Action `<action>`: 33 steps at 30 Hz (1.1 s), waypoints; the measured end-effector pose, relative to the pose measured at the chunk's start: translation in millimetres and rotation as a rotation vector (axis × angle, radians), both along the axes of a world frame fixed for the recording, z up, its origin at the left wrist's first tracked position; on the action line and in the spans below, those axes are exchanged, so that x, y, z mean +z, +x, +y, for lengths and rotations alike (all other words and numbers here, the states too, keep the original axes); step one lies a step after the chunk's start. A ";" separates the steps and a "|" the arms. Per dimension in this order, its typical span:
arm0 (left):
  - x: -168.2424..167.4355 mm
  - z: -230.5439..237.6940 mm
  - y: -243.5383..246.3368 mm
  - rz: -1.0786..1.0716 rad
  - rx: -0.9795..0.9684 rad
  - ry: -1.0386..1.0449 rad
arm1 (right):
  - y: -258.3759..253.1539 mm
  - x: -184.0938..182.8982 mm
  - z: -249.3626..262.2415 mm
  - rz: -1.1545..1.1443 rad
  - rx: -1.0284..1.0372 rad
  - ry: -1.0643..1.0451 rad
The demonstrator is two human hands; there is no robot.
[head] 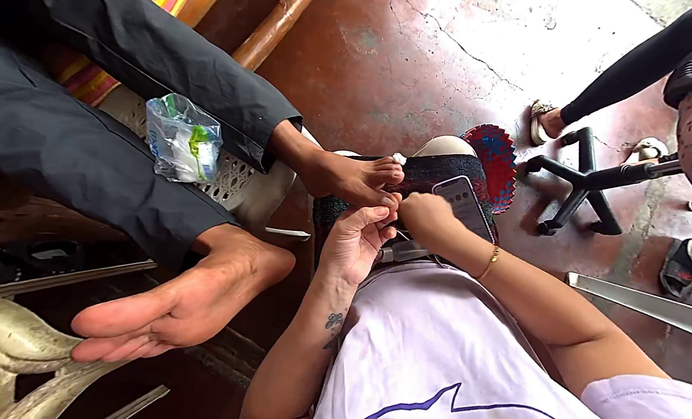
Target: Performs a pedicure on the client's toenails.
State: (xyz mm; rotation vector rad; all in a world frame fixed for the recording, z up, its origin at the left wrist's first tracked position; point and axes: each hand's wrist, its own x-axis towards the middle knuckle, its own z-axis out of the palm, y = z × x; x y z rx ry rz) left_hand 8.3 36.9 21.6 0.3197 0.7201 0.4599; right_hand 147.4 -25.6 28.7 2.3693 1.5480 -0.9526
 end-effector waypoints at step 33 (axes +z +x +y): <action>-17.4 -11.5 3.0 -0.013 0.072 0.204 | 31.0 14.3 -89.8 0.531 -0.242 0.971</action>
